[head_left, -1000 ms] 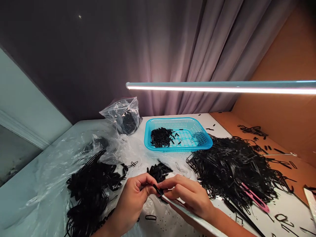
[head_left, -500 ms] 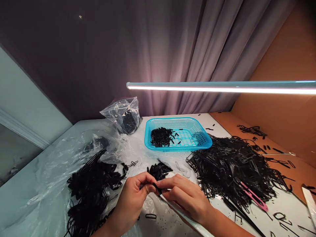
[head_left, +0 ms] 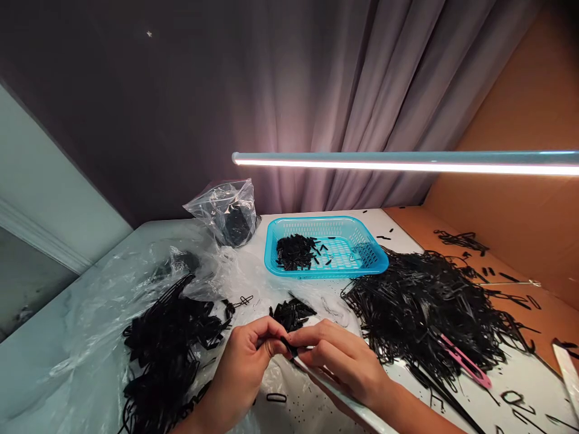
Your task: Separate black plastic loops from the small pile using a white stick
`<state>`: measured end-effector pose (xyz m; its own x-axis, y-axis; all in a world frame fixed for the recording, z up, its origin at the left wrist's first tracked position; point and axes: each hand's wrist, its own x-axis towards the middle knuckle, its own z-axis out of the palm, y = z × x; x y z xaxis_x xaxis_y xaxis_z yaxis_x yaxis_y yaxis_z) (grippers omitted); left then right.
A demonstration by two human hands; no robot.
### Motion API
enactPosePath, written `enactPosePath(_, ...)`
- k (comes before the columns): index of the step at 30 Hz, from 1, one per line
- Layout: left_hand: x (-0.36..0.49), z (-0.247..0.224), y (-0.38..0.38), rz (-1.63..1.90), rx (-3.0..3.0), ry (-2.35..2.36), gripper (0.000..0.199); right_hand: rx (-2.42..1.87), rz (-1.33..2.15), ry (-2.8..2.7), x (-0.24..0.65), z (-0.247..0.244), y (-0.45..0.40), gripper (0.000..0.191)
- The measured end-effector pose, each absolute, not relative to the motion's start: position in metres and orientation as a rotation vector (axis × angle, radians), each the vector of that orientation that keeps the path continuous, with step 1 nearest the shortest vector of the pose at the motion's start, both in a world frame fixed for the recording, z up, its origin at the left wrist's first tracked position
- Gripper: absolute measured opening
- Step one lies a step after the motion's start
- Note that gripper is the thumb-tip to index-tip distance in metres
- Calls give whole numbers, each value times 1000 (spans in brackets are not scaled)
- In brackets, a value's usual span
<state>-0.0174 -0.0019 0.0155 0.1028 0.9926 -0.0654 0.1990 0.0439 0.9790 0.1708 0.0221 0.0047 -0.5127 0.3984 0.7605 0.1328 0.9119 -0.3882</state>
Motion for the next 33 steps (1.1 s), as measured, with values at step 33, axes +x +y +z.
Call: enactPosePath(33,-20,13,4,1039,852,1192,42,-1048,748,-2364,190,-13,59,11)
